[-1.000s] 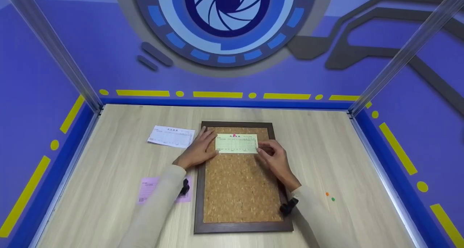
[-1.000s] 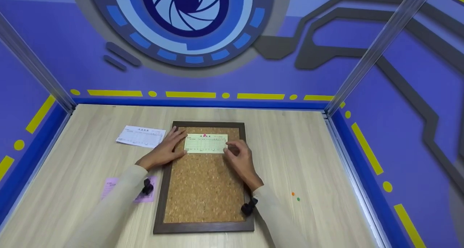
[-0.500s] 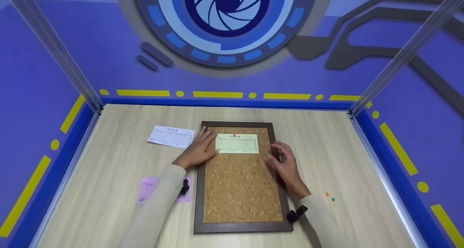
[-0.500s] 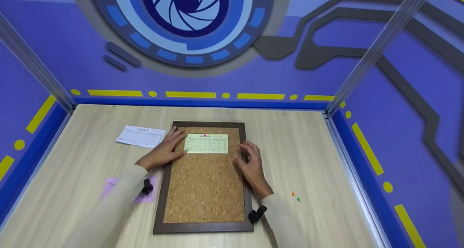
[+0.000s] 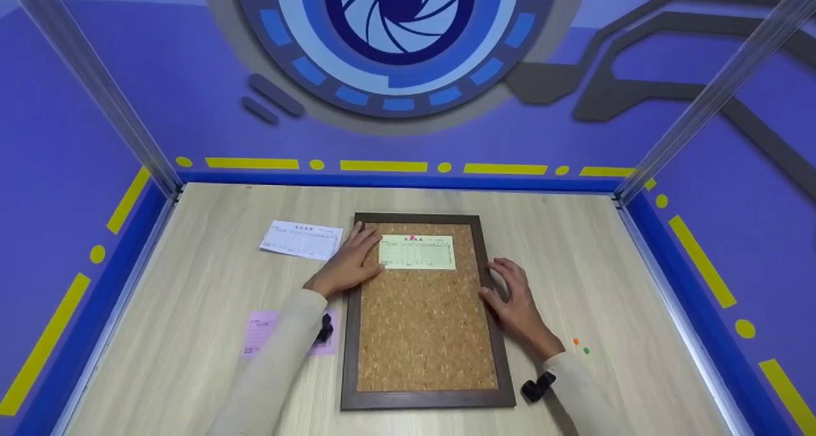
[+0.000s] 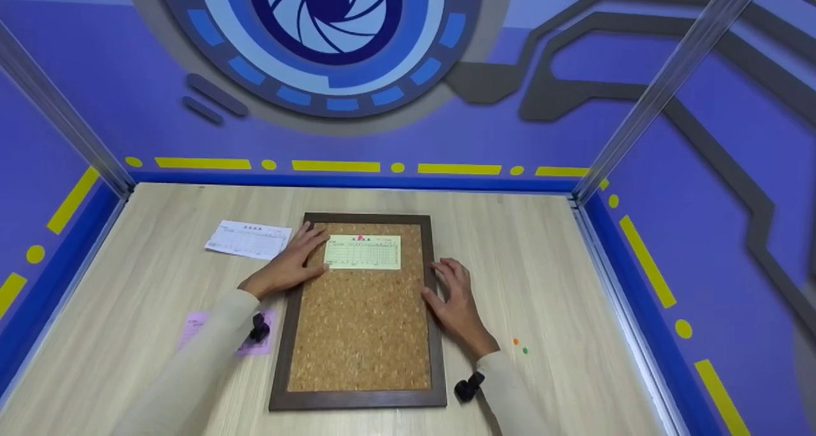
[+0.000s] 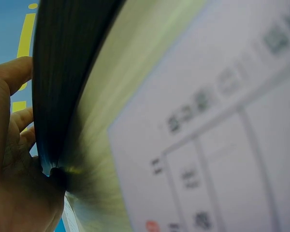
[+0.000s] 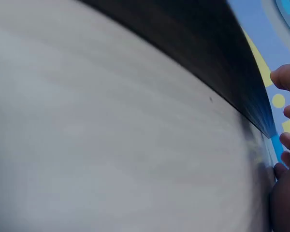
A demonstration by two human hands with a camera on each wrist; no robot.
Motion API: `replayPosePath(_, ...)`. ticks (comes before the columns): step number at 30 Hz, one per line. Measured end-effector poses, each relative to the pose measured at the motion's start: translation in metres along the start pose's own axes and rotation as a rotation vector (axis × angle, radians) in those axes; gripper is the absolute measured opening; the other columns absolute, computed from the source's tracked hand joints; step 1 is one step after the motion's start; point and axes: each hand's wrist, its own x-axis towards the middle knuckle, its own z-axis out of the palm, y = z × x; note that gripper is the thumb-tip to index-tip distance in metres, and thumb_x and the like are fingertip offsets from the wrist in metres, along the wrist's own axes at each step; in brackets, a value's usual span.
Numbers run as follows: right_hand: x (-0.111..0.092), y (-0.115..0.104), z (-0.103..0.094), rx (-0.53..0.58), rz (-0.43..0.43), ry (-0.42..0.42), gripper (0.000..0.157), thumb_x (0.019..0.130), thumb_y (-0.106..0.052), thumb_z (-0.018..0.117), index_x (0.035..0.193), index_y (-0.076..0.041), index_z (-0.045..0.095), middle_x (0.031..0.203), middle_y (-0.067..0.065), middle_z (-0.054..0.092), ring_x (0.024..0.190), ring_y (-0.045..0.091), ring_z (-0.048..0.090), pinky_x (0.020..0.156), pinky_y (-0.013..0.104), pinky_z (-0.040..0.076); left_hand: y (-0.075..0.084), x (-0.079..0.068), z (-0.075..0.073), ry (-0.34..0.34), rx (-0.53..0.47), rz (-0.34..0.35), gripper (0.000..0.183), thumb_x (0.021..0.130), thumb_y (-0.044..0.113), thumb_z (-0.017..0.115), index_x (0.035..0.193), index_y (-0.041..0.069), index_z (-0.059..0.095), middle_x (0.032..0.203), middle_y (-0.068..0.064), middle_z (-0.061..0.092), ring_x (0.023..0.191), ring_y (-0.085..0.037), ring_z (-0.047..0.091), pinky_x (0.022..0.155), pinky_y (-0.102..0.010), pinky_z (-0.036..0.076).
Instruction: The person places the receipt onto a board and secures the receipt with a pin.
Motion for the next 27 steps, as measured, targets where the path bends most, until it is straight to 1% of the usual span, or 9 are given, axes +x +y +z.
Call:
replayPosePath(4, -0.0006, 0.0028, -0.0035, -0.036, -0.022, -0.028, 0.059, 0.100, -0.017, 0.082, 0.152, 0.000, 0.061, 0.160, 0.024, 0.051, 0.155, 0.046, 0.037, 0.123, 0.068, 0.030, 0.0027, -0.0011, -0.0009, 0.007, 0.005, -0.010, 0.079, 0.106, 0.037, 0.068, 0.171, 0.005, 0.037, 0.181, -0.015, 0.026, 0.171, -0.039, 0.001, 0.134, -0.063, 0.015)
replayPosePath(10, -0.0003, 0.0042, -0.0036, -0.067, -0.044, -0.066, 0.062, 0.100, -0.021, 0.081, 0.154, 0.002, 0.059, 0.159, 0.025, 0.053, 0.158, 0.051, 0.035, 0.124, 0.072, 0.026, 0.0021, -0.0002, 0.0003, 0.013, 0.008, -0.014, 0.079, 0.105, 0.036, 0.068, 0.171, 0.005, 0.038, 0.181, -0.015, 0.027, 0.171, -0.039, 0.001, 0.134, -0.063, 0.016)
replayPosePath(13, -0.0008, 0.0048, -0.0035, -0.081, -0.040, -0.083, 0.063, 0.101, -0.023, 0.081, 0.155, 0.001, 0.058, 0.160, 0.023, 0.054, 0.160, 0.050, 0.033, 0.125, 0.072, 0.023, 0.0023, -0.0001, 0.0001, 0.007, 0.012, -0.003, 0.080, 0.105, 0.036, 0.068, 0.171, 0.004, 0.037, 0.180, -0.018, 0.027, 0.171, -0.040, 0.002, 0.134, -0.061, 0.016)
replayPosePath(18, -0.0013, 0.0053, -0.0030, -0.123, -0.023, -0.122, 0.063, 0.103, -0.029, 0.077, 0.158, -0.003, 0.057, 0.164, 0.021, 0.053, 0.163, 0.048, 0.028, 0.127, 0.073, 0.021, 0.0027, -0.0008, 0.0003, 0.015, 0.010, 0.011, 0.079, 0.104, 0.035, 0.069, 0.169, 0.001, 0.039, 0.179, -0.020, 0.028, 0.170, -0.043, 0.004, 0.133, -0.062, 0.017)
replayPosePath(23, -0.0026, 0.0047, -0.0037, -0.130, -0.035, -0.134, 0.060, 0.106, -0.026, 0.073, 0.158, -0.001, 0.057, 0.165, 0.023, 0.051, 0.163, 0.049, 0.027, 0.126, 0.074, 0.020, 0.0030, -0.0007, 0.0011, 0.014, 0.020, 0.003, 0.078, 0.105, 0.035, 0.069, 0.170, 0.003, 0.039, 0.180, -0.017, 0.028, 0.171, -0.040, 0.002, 0.134, -0.061, 0.017)
replayPosePath(27, -0.0027, 0.0035, -0.0042, -0.137, -0.044, -0.138, 0.060, 0.107, -0.025, 0.072, 0.158, 0.000, 0.055, 0.165, 0.024, 0.050, 0.163, 0.050, 0.027, 0.126, 0.074, 0.020, 0.0032, -0.0010, 0.0015, 0.023, 0.030, -0.004, 0.079, 0.104, 0.035, 0.068, 0.170, 0.005, 0.039, 0.180, -0.015, 0.028, 0.171, -0.038, 0.003, 0.134, -0.060, 0.018)
